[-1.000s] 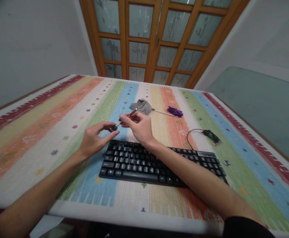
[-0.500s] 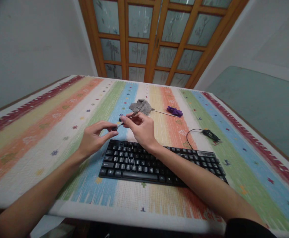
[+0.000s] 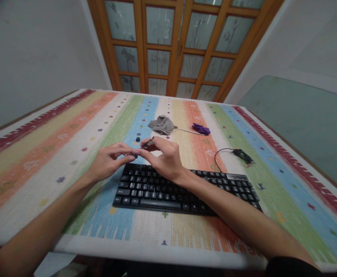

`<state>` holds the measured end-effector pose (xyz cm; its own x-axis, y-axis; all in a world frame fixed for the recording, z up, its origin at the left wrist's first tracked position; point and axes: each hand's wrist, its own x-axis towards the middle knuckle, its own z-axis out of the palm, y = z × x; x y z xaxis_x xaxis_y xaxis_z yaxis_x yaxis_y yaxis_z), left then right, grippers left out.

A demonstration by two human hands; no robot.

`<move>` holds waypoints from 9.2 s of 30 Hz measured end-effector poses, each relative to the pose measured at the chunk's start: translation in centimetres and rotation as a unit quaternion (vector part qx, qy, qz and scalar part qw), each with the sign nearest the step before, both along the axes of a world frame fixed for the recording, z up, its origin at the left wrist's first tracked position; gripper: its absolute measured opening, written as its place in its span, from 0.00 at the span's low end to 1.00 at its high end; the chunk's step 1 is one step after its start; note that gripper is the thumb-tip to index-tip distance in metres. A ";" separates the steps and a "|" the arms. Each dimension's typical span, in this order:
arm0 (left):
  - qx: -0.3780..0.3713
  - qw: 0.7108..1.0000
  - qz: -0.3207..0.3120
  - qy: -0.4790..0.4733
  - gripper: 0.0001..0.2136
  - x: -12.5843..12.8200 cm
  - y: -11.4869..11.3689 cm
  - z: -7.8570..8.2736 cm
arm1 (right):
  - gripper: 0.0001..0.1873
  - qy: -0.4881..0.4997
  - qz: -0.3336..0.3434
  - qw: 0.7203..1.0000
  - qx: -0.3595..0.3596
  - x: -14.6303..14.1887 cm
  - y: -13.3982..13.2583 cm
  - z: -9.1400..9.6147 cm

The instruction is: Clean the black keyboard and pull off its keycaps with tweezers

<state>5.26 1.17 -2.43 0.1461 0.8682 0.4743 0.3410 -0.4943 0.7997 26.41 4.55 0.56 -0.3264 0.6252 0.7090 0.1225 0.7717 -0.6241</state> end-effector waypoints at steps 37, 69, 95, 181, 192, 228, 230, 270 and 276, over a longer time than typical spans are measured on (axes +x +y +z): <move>0.060 0.952 0.065 0.293 0.06 -0.7 11.0 -4.2 | 0.20 -0.007 0.052 0.985 -0.163 3.2 -0.2 -2.0; 0.111 0.966 0.076 0.221 0.08 -0.5 8.3 -0.5 | 0.18 -0.013 0.019 0.990 -0.142 0.7 -0.5 -2.9; 0.000 0.968 -0.093 0.231 0.05 0.9 0.7 -1.2 | 0.16 -0.055 0.026 0.994 -0.089 0.4 -0.4 -3.0; -0.026 0.963 -0.075 0.258 0.07 4.8 3.0 2.4 | 0.26 0.133 -0.035 0.970 -0.201 9.2 3.5 0.8; 0.040 0.930 0.028 0.364 0.07 2.0 9.8 0.1 | 0.26 0.134 -0.023 0.967 -0.214 9.7 4.0 0.5; 0.080 0.942 0.030 0.324 0.10 0.7 6.9 -0.4 | 0.22 0.029 0.059 0.974 -0.219 3.8 0.0 -2.3; 0.067 0.951 0.007 0.303 0.09 1.0 5.4 -0.5 | 0.22 0.016 0.051 0.976 -0.209 3.7 -0.2 -2.6; -0.023 0.966 -0.087 0.242 0.10 2.2 1.1 -1.2 | 0.12 -0.193 0.055 0.977 -0.073 3.0 0.6 -1.3; -0.026 0.966 -0.089 0.239 0.09 2.1 1.1 -1.3 | 0.08 -0.208 0.040 0.976 -0.052 2.6 0.4 -1.1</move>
<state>7.38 2.23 -3.78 0.4876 0.8299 0.2711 0.5911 -0.5424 0.5970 29.00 4.97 -0.51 -0.6232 0.6476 0.4385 0.3234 0.7239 -0.6094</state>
